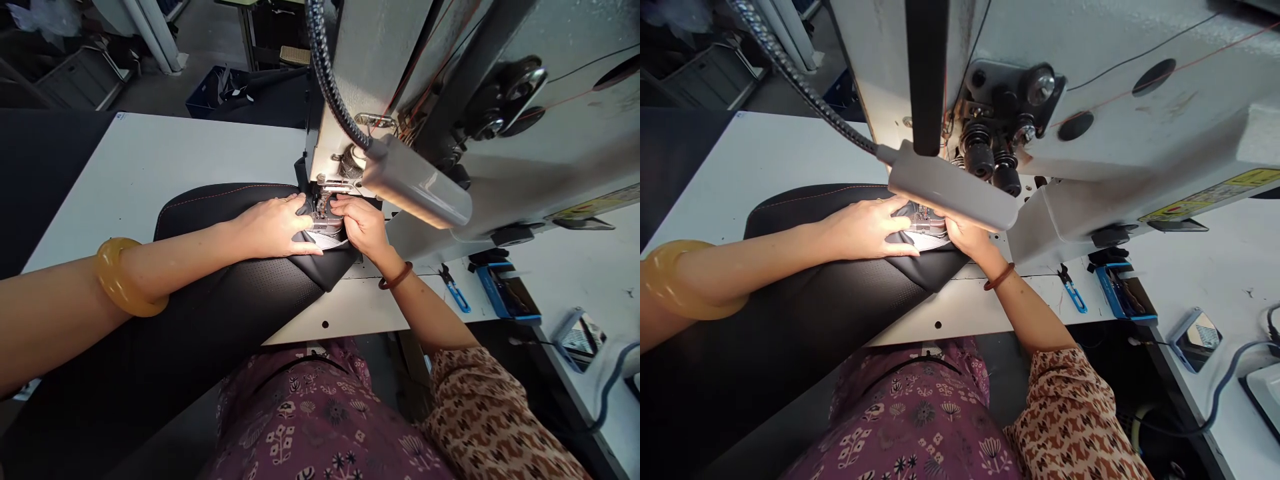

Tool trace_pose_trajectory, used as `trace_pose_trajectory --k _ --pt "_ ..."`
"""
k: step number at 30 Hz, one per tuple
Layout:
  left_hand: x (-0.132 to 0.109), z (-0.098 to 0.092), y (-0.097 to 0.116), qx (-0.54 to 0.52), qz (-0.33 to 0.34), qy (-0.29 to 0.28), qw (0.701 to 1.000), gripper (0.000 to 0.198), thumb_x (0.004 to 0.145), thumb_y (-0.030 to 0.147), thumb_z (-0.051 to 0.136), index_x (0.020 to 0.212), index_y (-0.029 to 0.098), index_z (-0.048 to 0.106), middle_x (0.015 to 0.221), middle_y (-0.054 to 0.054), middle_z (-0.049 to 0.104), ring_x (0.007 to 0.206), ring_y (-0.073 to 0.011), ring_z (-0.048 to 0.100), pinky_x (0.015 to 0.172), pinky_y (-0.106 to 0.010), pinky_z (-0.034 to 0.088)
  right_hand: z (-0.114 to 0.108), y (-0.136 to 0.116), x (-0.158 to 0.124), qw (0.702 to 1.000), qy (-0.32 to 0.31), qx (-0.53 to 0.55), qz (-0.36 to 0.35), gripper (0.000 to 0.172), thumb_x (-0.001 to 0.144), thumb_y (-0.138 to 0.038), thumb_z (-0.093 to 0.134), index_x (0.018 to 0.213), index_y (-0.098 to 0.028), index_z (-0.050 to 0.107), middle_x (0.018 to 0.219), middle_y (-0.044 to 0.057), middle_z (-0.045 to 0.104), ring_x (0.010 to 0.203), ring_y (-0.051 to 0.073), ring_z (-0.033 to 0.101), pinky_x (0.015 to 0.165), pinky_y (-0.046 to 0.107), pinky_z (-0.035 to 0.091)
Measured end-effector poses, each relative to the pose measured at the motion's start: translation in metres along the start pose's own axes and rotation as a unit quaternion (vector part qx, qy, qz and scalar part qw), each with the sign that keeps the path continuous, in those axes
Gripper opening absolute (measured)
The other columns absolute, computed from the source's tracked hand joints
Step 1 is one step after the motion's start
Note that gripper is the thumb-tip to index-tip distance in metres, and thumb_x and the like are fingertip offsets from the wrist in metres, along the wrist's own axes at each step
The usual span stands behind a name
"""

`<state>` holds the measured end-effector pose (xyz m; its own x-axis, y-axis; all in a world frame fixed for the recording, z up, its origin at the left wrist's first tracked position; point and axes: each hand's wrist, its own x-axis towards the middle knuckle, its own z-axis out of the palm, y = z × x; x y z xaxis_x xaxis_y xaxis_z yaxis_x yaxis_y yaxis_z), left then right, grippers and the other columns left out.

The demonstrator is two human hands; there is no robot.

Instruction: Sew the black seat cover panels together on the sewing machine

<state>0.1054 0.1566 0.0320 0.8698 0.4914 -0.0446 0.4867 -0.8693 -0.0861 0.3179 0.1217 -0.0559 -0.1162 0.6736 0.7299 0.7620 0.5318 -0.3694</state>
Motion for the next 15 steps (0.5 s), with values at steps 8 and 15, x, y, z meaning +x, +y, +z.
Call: trace_pose_trajectory --k 8,15 --pt "0.0004 -0.0011 -0.0004 0.009 0.009 -0.008 1.0 0.057 0.086 0.064 0.04 0.11 0.02 0.067 0.124 -0.015 0.054 0.105 -0.029 0.059 0.088 -0.038 0.05 0.0006 0.0013 0.0006 1.0 -0.013 -0.007 0.025 0.031 0.086 -0.018 0.04 0.078 -0.02 0.069 0.09 0.005 0.072 0.092 0.018 0.067 0.088 0.037 0.055" --pt "0.0012 0.0038 -0.0033 -0.004 -0.002 -0.013 1.0 0.062 0.084 0.069 0.038 0.114 0.022 0.065 0.126 -0.013 0.054 0.102 -0.0276 0.06 0.087 -0.038 0.05 0.0029 0.0019 0.0039 1.0 -0.004 0.005 0.028 0.031 0.085 -0.018 0.039 0.078 -0.019 0.069 0.09 0.005 0.072 0.09 0.018 0.067 0.088 0.035 0.055"
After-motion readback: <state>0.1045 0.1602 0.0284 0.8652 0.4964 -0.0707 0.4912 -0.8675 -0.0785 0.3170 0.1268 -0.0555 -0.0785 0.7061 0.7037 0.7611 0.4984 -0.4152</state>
